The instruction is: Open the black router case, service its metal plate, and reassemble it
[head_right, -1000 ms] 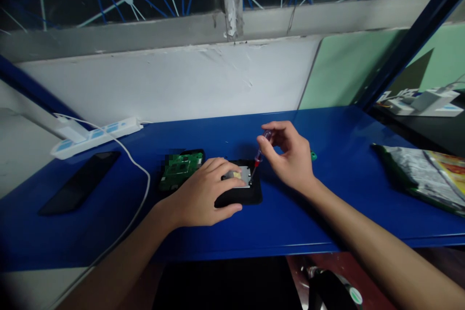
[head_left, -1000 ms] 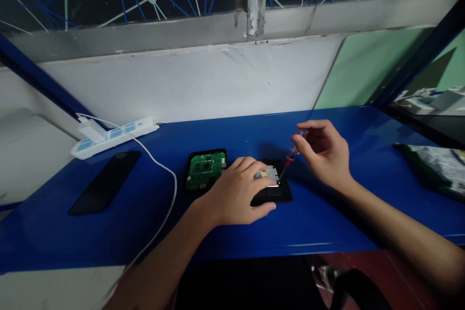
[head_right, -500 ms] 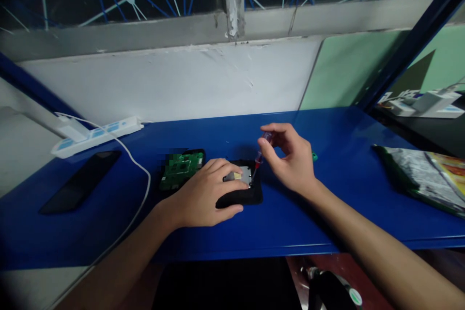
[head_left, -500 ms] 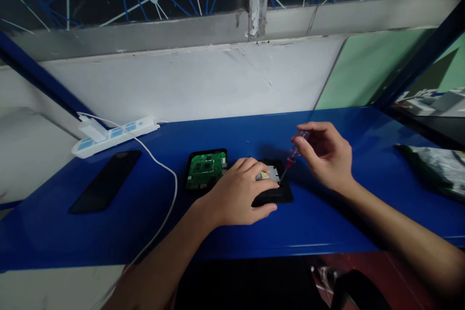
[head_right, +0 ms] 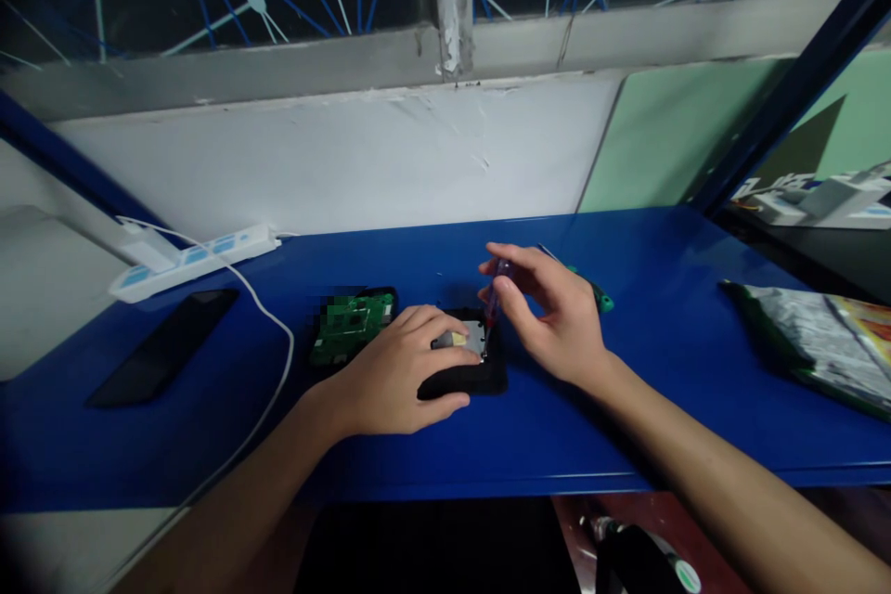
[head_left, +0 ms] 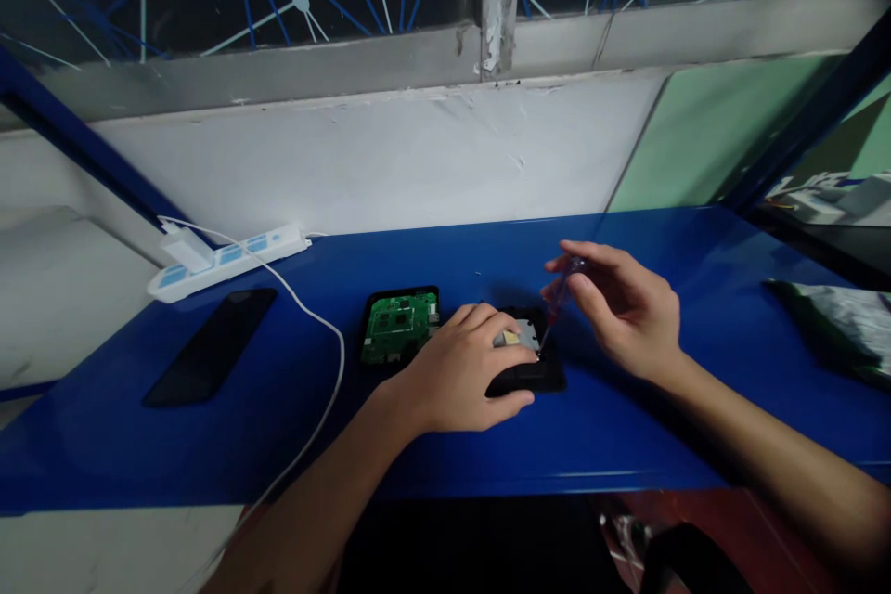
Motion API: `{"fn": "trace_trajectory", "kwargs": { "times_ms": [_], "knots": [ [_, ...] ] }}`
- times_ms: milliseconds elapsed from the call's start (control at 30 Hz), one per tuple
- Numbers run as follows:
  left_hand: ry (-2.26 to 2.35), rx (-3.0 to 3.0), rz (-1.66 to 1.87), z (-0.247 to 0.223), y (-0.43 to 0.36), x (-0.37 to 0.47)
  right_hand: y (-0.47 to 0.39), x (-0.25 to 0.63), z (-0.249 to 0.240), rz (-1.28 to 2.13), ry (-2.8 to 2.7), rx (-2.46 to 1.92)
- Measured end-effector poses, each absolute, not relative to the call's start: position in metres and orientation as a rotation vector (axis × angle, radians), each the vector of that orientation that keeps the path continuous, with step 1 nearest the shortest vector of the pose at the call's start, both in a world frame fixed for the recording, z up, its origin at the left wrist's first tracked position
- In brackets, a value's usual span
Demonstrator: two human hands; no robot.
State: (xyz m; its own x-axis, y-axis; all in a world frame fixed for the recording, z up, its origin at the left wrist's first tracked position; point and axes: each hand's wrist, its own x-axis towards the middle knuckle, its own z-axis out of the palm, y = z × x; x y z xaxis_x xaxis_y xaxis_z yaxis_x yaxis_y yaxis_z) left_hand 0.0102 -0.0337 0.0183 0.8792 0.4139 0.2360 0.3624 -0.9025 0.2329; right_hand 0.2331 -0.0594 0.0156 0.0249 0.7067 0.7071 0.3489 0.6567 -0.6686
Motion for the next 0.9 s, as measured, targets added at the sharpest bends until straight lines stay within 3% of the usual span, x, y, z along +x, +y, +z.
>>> {"fn": "trace_trajectory", "kwargs": {
  "times_ms": [900],
  "knots": [
    [0.808, 2.825, 0.430, 0.009, -0.029, 0.006, -0.058, 0.235, 0.014, 0.254, -1.674, -0.888]
  ]
}}
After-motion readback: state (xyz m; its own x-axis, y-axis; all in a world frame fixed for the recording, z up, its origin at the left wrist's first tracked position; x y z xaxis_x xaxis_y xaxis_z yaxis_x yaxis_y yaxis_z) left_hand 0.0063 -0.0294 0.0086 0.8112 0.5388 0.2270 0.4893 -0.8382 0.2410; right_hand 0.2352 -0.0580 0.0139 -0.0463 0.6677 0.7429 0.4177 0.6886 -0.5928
